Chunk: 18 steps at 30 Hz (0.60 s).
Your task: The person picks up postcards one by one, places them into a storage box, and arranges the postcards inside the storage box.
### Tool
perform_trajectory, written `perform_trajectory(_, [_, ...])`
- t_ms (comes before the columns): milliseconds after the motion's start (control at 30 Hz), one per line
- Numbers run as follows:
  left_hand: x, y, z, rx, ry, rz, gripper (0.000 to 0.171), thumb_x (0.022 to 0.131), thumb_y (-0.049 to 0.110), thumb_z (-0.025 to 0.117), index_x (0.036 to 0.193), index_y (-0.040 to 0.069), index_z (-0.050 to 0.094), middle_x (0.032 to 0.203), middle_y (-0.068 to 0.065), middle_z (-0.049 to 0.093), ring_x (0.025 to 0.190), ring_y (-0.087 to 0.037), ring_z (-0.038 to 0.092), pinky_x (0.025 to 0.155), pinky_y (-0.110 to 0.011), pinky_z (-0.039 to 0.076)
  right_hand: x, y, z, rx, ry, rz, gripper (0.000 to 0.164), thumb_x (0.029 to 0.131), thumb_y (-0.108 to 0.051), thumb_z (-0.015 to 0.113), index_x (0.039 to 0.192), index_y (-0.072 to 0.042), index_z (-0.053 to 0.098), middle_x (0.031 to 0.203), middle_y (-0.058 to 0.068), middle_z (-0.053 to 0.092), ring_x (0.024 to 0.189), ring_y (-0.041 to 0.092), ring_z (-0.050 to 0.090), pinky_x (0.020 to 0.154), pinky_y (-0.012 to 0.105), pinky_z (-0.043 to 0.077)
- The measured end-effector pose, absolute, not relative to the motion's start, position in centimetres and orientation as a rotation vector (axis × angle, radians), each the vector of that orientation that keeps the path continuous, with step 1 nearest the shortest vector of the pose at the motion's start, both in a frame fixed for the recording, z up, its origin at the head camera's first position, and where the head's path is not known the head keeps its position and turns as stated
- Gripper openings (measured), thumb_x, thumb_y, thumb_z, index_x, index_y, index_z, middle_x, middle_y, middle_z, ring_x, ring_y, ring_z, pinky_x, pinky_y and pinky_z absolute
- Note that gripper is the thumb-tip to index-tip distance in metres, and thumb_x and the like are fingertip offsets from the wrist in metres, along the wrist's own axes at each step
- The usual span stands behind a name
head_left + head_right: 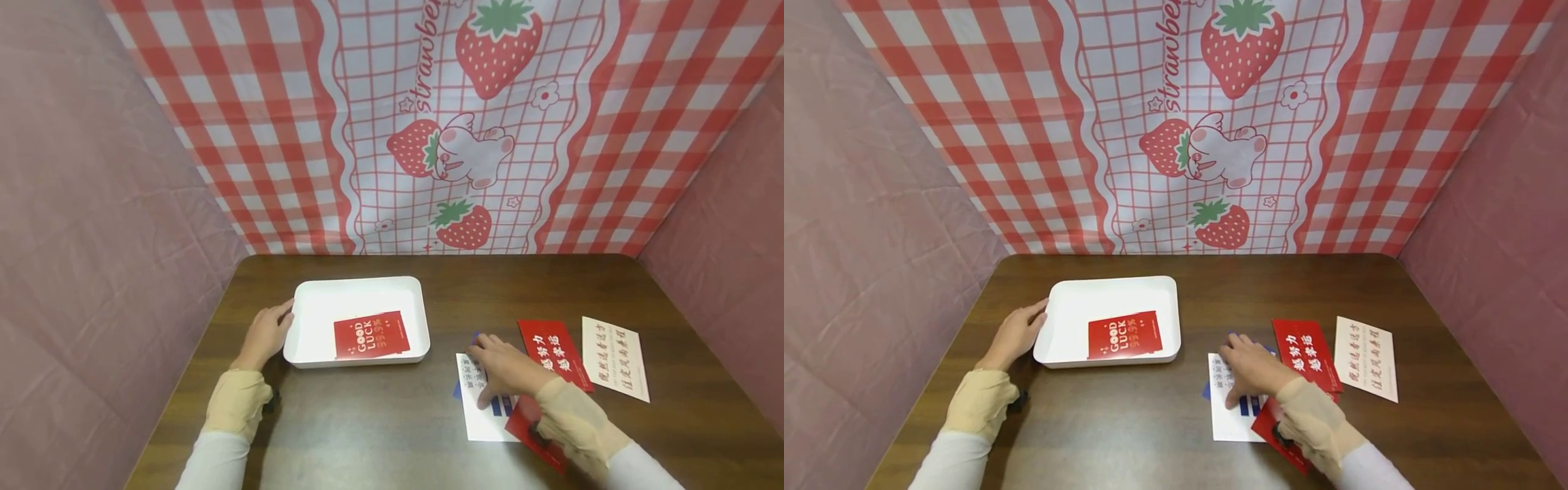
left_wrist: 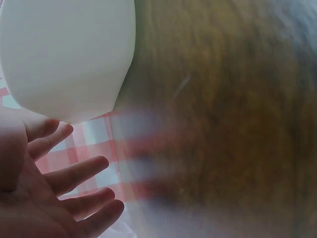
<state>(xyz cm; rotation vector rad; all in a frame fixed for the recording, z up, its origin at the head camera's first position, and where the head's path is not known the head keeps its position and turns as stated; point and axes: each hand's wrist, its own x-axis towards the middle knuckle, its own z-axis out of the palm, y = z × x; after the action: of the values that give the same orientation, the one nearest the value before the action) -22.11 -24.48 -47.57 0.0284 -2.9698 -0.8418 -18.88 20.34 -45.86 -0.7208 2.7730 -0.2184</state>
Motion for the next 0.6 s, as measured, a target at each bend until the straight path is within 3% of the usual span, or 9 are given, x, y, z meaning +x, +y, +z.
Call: perform_trajectory(600, [-22.15, -24.43, -47.51, 0.021, -2.938, -0.839, 0.044, 0.100, 0.020, 0.047, 0.142, 0.007, 0.050, 0.141, -0.023, 0.052, 0.132, -0.047, 0.044, 0.112, -0.057, 0.034, -19.49, 20.38, -45.76, -0.751, 2.791, -0.234, 0.064, 0.059, -0.032, 0.093, 0.110, -0.008, 0.062, 0.096, -0.001, 0.056, 0.092, 0.015, 0.054, 0.084, 0.039, 0.056])
